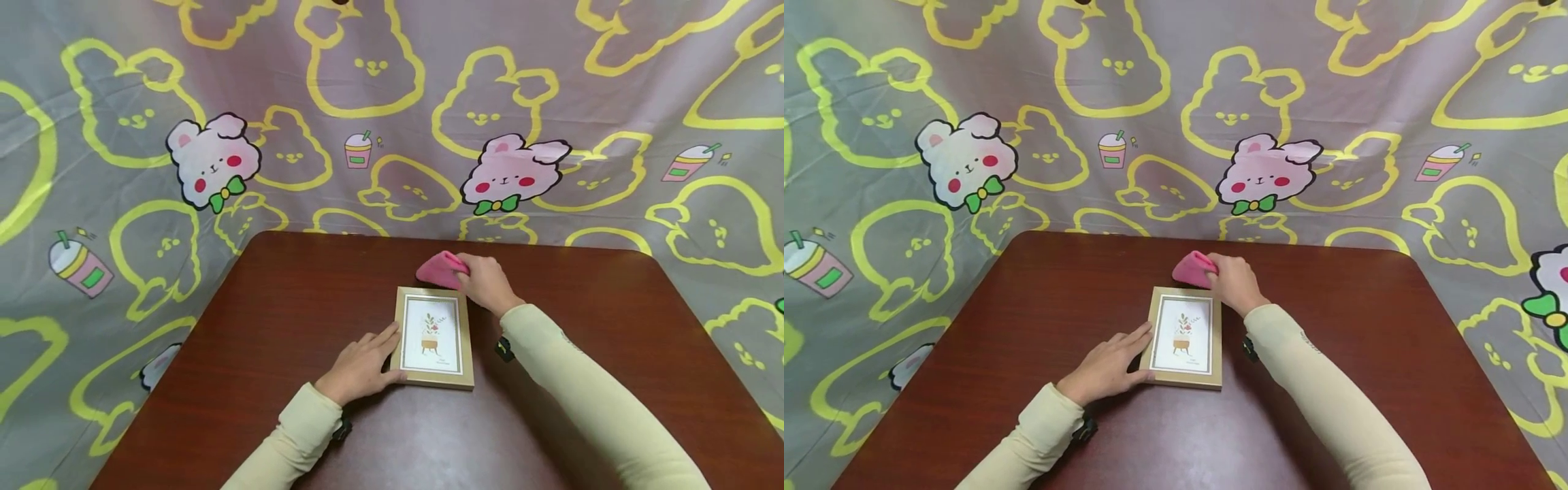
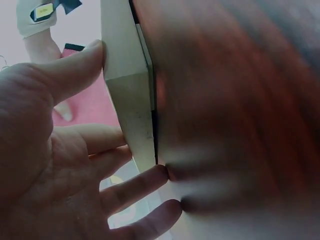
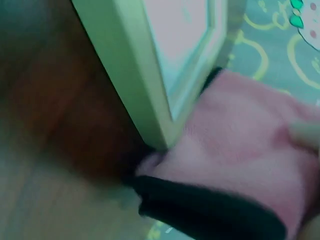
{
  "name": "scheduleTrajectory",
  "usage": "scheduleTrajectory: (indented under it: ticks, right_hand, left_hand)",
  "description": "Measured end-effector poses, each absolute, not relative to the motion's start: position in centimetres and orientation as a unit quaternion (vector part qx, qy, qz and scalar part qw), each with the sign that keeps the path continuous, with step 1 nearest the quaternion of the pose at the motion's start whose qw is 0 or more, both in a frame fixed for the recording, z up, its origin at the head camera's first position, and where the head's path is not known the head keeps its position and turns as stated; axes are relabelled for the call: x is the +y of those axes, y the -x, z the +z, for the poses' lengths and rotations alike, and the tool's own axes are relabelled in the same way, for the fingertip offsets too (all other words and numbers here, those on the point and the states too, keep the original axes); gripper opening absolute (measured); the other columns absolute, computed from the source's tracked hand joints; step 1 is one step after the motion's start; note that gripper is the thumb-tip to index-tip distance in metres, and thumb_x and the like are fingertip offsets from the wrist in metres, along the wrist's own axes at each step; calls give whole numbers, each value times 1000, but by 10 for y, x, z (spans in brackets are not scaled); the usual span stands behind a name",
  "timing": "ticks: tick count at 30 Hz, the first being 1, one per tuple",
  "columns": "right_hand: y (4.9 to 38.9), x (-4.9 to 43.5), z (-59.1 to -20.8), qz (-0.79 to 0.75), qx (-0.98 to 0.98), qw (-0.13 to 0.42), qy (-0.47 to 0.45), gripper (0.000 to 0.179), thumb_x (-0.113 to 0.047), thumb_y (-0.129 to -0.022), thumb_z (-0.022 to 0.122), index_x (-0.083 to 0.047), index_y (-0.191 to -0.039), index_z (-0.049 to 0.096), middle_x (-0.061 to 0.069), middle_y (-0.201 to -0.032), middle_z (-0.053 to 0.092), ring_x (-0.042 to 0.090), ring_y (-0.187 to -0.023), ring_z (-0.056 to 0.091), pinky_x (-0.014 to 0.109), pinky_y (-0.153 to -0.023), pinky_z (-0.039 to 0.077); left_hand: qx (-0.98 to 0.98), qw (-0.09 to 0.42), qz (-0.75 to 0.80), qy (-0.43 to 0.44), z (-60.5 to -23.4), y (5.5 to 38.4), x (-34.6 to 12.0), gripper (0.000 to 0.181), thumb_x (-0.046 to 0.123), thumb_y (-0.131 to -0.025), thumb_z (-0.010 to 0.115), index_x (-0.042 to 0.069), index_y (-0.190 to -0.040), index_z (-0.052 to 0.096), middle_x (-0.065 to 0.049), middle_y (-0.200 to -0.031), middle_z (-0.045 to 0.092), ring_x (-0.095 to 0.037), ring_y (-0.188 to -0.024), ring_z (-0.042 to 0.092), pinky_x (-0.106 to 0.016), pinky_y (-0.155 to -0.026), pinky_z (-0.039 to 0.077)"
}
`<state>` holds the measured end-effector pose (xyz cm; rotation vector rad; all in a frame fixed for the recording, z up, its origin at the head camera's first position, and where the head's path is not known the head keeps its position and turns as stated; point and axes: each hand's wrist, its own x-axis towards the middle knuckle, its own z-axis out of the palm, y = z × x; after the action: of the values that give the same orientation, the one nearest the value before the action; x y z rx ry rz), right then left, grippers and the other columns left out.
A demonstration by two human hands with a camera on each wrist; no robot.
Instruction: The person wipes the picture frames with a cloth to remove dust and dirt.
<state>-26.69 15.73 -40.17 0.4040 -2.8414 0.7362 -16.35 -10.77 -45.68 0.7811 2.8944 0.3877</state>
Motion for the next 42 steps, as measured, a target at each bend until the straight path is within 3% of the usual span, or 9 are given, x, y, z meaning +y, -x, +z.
scheduleTrajectory:
  ticks: [1, 3, 7, 11, 14, 26, 35, 42]
  right_hand:
    - [266, 155, -407, 235, -958, 68, -149, 20, -14, -94, 65, -5, -111, 68, 10, -82, 65, 21, -70, 53, 36, -67, 45]
    - [265, 151, -416, 212, -959, 34, -187, 16, -14, -93, 66, -2, -104, 66, 10, -82, 62, 22, -74, 54, 37, -71, 45]
    - [262, 150, -430, 139, -953, 25, -267, 17, -14, -88, 67, 1, -96, 65, 15, -95, 66, 31, -98, 61, 47, -92, 48]
    - [257, 146, -434, 114, -954, 8, -276, 38, -17, -94, 61, 8, -123, 64, 27, -131, 61, 42, -127, 55, 54, -107, 43]
    - [257, 137, -434, 104, -954, -25, -279, 47, -19, -99, 54, 12, -134, 55, 32, -142, 51, 45, -136, 48, 53, -112, 39]
    - [263, 85, -429, 87, -946, -114, -292, 53, -22, -102, 47, 7, -147, 41, 27, -156, 36, 41, -148, 32, 48, -122, 26]
    - [261, 129, -425, 120, -951, -140, -249, 59, -19, -101, 48, 5, -152, 31, 26, -161, 26, 42, -151, 23, 51, -123, 22]
    - [252, 139, -424, 100, -955, -136, -243, 55, -17, -101, 45, 8, -149, 36, 29, -158, 30, 45, -149, 27, 52, -122, 24]
  left_hand:
    - [956, 59, 128, -259, -457, 163, -107, 77, 53, -89, 66, 11, -150, 44, -3, -162, 35, -29, -130, 53, -49, -94, 49]
    - [955, 59, 126, -260, -458, 164, -107, 77, 53, -89, 65, 12, -151, 43, -3, -162, 35, -29, -130, 53, -49, -94, 49]
    - [956, 54, 121, -262, -458, 164, -107, 77, 53, -89, 65, 12, -150, 44, -3, -162, 35, -28, -129, 53, -49, -93, 49]
    - [957, 54, 118, -261, -458, 163, -109, 77, 53, -89, 66, 12, -150, 44, -3, -162, 36, -28, -128, 53, -49, -93, 50]
    - [957, 56, 115, -261, -456, 164, -110, 76, 52, -89, 66, 12, -150, 45, -4, -161, 37, -28, -128, 54, -49, -92, 50]
    - [957, 66, 111, -262, -450, 164, -107, 74, 51, -88, 68, 11, -148, 48, -6, -160, 40, -29, -127, 55, -49, -92, 51]
    - [962, 59, 90, -250, -448, 165, -105, 75, 54, -88, 67, 14, -149, 47, -1, -160, 38, -27, -125, 56, -46, -87, 50]
    - [961, 67, 93, -251, -451, 163, -104, 76, 54, -88, 67, 14, -149, 46, -2, -161, 37, -27, -124, 56, -46, -86, 51]
